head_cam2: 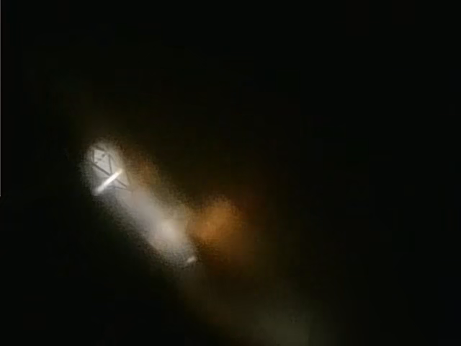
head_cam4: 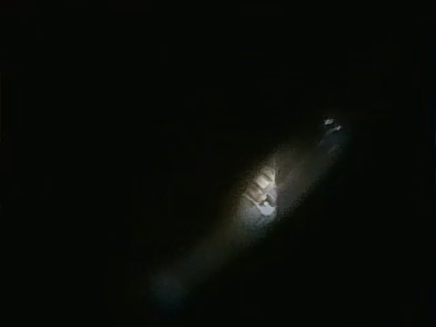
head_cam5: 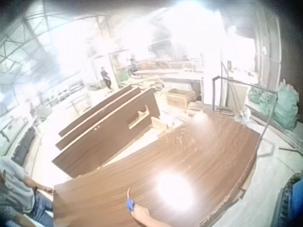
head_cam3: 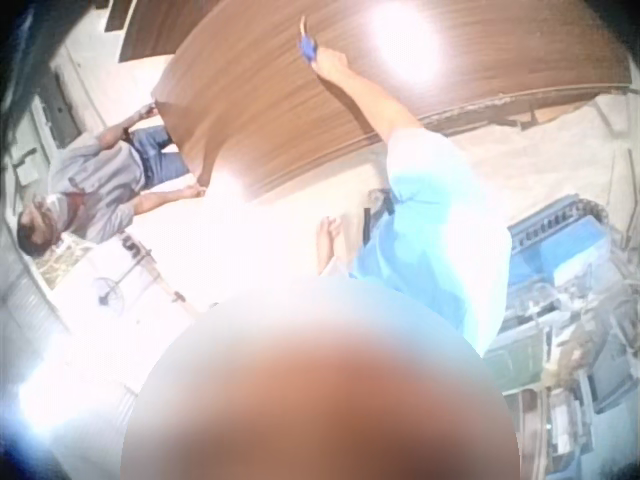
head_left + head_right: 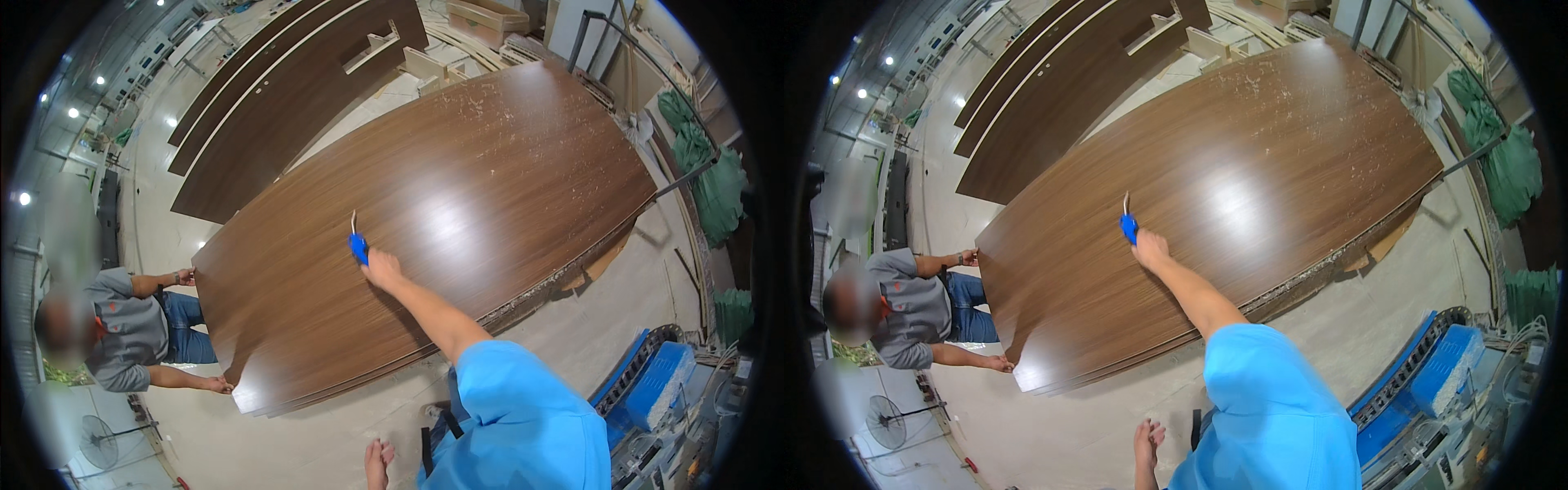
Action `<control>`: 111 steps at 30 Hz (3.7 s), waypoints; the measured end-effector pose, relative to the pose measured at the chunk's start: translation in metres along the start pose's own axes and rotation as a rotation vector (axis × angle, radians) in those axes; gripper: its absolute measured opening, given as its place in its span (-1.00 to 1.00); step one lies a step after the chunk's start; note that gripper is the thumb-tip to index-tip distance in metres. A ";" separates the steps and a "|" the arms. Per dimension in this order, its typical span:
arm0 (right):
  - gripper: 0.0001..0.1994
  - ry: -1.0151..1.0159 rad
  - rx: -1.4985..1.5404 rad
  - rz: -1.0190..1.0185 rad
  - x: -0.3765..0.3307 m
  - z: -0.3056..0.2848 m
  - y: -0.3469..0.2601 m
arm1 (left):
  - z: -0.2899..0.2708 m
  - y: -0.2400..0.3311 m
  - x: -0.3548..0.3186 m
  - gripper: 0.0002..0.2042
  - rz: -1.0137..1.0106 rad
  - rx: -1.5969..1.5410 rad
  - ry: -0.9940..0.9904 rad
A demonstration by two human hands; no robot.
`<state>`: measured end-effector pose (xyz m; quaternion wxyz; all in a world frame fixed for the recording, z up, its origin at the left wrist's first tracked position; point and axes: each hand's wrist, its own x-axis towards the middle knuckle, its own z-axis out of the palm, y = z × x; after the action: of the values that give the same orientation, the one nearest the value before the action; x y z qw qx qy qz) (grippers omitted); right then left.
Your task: The person picks up a pneumatic air gun and cleans the surface of a CNC machine bed. They then carry a large wooden board and place it onto the machine bed. The person walks to a control station, picks up a printed document, and tears off a receipt, which they place on the board.
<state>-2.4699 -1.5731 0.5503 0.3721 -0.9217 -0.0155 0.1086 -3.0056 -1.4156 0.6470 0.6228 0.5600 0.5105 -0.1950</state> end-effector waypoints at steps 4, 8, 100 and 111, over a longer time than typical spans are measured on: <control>-0.58 0.108 0.031 0.166 0.074 -0.047 0.023 | 0.030 0.092 0.008 -0.51 0.262 0.130 -0.042; -0.56 0.221 0.080 0.436 0.052 -0.111 0.092 | 0.027 0.106 0.007 -0.53 0.322 0.076 0.012; -0.59 0.405 0.338 1.069 -0.387 -0.594 0.818 | 0.570 -0.217 -0.125 -0.58 -0.103 0.055 -0.123; -0.89 0.371 0.955 1.518 -0.480 -0.511 1.041 | 0.612 -0.259 -0.129 -0.52 -0.310 0.165 -0.067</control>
<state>-2.8839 -2.7265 0.2812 0.5391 -0.4354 0.7009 0.1691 -3.0129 -2.0833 0.5377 0.5538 0.5170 0.5520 -0.3483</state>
